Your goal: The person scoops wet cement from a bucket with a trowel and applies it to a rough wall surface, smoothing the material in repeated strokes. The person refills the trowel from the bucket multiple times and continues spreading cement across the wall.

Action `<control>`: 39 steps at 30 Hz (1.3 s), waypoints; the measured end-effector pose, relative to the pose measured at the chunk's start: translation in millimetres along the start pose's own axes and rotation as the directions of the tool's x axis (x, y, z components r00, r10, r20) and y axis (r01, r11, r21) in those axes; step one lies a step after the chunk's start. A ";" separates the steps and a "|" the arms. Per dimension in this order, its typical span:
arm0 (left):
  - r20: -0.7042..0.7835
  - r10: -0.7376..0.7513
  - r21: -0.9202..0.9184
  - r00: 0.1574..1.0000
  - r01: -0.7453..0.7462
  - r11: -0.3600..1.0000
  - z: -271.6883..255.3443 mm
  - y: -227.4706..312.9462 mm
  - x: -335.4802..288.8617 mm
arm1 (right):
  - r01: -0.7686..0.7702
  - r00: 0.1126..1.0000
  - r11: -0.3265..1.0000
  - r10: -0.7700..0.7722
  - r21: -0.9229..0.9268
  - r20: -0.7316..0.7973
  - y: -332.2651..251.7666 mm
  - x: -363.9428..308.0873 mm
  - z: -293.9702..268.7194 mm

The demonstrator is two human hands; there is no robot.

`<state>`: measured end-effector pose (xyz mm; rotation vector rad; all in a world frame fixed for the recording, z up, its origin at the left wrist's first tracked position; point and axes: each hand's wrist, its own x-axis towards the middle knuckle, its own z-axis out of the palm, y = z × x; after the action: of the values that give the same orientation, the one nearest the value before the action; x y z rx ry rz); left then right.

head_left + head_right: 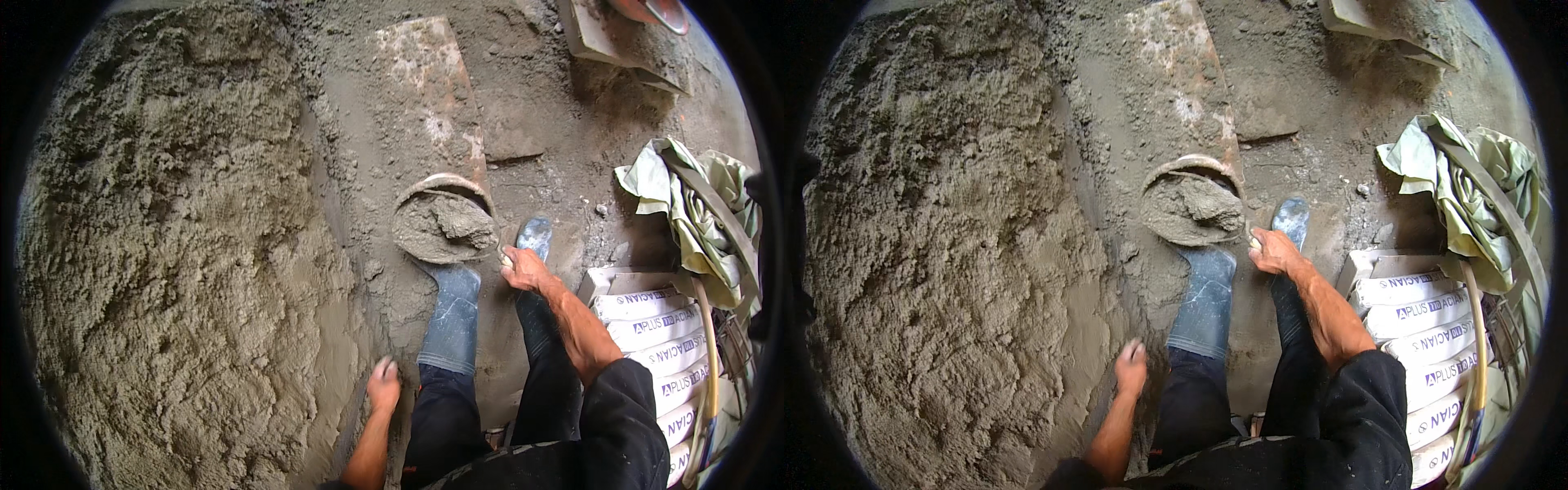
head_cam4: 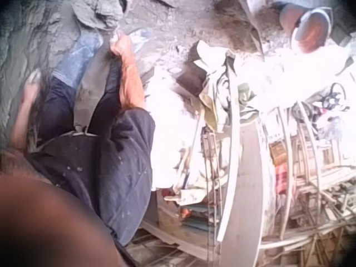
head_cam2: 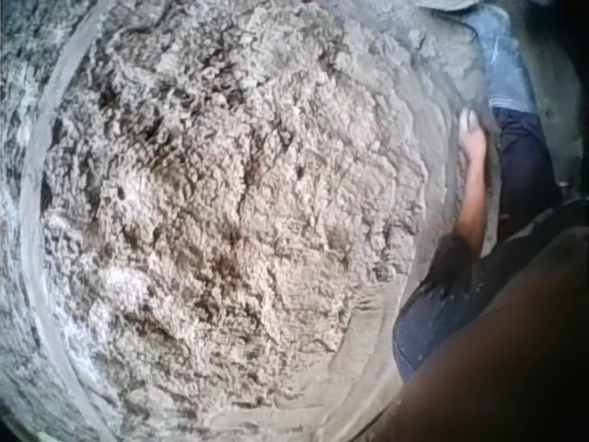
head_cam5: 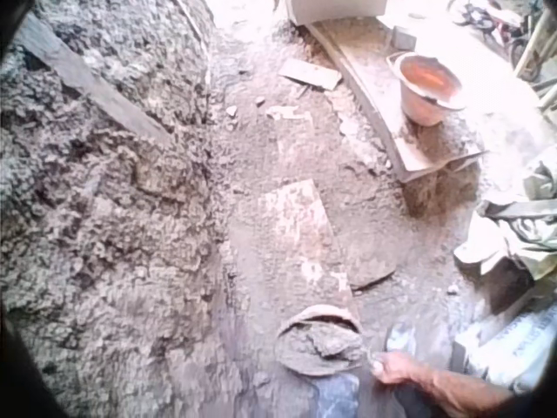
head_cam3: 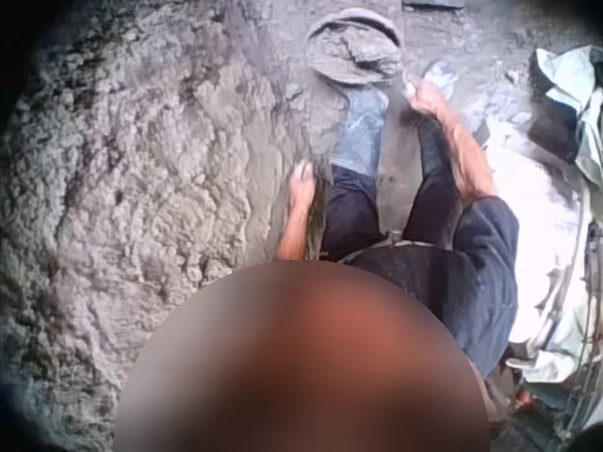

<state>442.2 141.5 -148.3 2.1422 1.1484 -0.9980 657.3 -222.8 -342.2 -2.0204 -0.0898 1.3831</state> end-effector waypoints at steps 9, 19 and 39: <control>0.053 0.705 0.348 0.707 -0.675 0.651 72.1 290.2 69.0 | 0.223 0.974 0.961 -0.215 0.164 -0.066 -38.3 -5.8 70.9; -0.144 0.374 0.190 0.916 -0.345 0.919 27.9 133.7 95.5 | -0.090 0.995 0.859 0.051 0.503 0.091 -25.4 -22.6 20.9; 0.168 -0.420 -0.291 0.892 0.453 0.843 -2.1 -132.4 -125.5 | 0.197 0.958 0.720 0.003 0.666 -0.287 -397.7 -62.2 134.2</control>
<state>283.2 150.7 -59.3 1.5854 1.6704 -1.0030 638.5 122.6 -96.4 -1.5018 0.3893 0.8634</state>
